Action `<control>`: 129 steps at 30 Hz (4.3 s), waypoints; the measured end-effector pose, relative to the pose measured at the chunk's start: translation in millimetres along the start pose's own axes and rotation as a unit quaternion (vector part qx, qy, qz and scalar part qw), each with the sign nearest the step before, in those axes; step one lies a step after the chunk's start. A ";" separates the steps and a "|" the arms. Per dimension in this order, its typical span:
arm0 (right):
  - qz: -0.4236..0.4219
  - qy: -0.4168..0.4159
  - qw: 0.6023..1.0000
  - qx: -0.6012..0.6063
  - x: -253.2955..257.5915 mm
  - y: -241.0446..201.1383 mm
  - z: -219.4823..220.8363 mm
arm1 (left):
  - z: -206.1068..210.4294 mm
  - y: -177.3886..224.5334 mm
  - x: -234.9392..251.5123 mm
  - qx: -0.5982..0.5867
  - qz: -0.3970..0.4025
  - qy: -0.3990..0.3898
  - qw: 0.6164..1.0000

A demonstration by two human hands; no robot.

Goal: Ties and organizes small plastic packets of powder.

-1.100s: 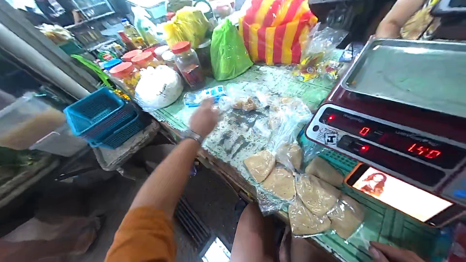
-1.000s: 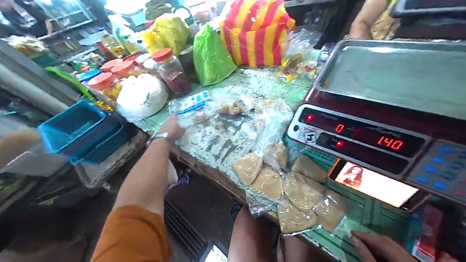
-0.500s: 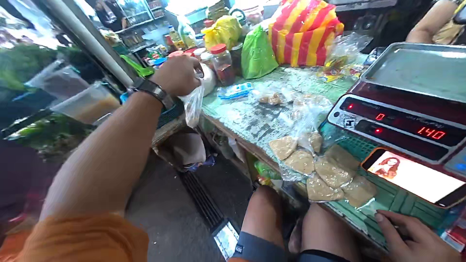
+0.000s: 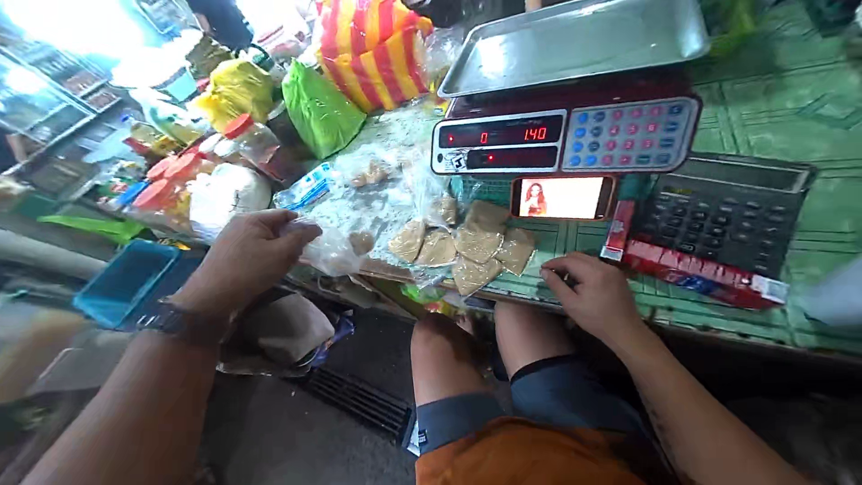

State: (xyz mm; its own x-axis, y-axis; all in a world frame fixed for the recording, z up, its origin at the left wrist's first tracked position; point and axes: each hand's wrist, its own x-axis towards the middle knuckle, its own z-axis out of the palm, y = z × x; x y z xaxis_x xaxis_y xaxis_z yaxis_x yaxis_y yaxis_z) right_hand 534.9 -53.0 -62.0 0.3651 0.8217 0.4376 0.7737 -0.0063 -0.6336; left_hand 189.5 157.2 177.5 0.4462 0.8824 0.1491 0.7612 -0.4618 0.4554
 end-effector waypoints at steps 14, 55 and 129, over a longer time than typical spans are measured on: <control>-0.022 0.008 1.000 -0.017 4.2 7.1 2.8 | 27.1 -22.3 83.0 0.025 -0.061 0.073 0.995; 0.012 0.035 0.999 -0.036 -1.6 -5.1 7.0 | 25.0 -34.5 58.7 0.032 0.061 0.093 0.993; -0.221 -0.304 0.875 0.305 91.5 -237.9 71.9 | 223.7 -98.6 -119.5 -0.765 -0.236 -0.174 0.573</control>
State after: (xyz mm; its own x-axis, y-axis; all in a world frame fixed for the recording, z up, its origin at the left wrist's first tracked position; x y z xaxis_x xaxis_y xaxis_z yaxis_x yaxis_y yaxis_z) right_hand 347.1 64.7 82.9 -0.3868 0.8191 0.4237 0.2816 0.5424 -0.7915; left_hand 166.3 77.2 -81.5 0.6296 0.6824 -0.3714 -0.3497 0.6757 0.6489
